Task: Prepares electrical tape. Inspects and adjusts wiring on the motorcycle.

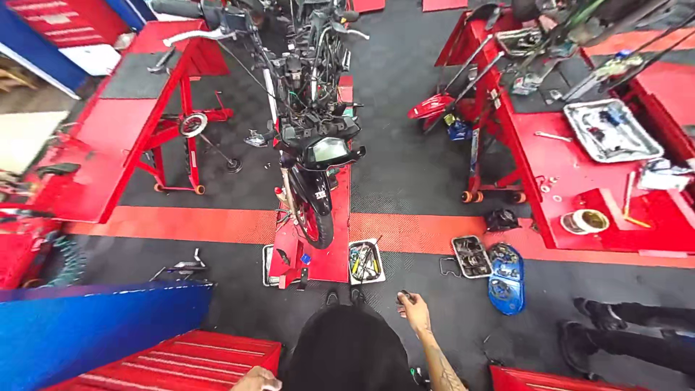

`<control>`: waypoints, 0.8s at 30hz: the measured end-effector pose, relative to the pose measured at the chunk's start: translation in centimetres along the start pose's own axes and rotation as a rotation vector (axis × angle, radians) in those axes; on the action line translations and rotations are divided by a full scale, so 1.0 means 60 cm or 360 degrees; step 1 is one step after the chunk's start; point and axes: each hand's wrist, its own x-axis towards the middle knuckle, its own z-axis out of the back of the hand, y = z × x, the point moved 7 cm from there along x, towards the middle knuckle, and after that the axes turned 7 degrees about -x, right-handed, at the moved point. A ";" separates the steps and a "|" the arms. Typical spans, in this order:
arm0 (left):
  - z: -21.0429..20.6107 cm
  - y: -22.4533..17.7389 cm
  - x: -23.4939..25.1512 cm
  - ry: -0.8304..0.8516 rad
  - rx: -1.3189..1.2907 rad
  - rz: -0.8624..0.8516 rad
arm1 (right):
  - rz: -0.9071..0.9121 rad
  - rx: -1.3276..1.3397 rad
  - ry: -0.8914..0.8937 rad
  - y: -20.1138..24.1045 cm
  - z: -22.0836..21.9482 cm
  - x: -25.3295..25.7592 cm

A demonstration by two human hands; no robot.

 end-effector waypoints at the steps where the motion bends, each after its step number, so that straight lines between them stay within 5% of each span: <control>1: 0.032 0.003 0.002 -0.0001 0.0007 0.0026 | -0.0002 -0.0022 -0.0005 -0.006 -0.007 -0.008; 5: 0.126 -0.010 0.044 -0.0289 -0.0517 -0.0159 | -0.0008 0.0012 -0.0037 -0.017 -0.013 -0.038; 8: 0.059 -0.003 0.112 -0.0171 -0.0837 -0.0154 | -0.0088 0.0041 -0.0068 -0.049 -0.013 -0.058; 12: -0.045 0.010 0.149 0.0156 -0.0444 0.0201 | -0.0234 0.0049 -0.0120 -0.106 0.002 -0.086; 18: -0.054 0.007 0.212 0.0347 -0.0549 0.0405 | -0.0437 0.0055 -0.0138 -0.197 0.031 -0.092; 24: -0.022 -0.029 0.180 -0.0027 0.0018 0.0555 | -0.0437 0.0195 -0.0250 -0.192 0.087 -0.018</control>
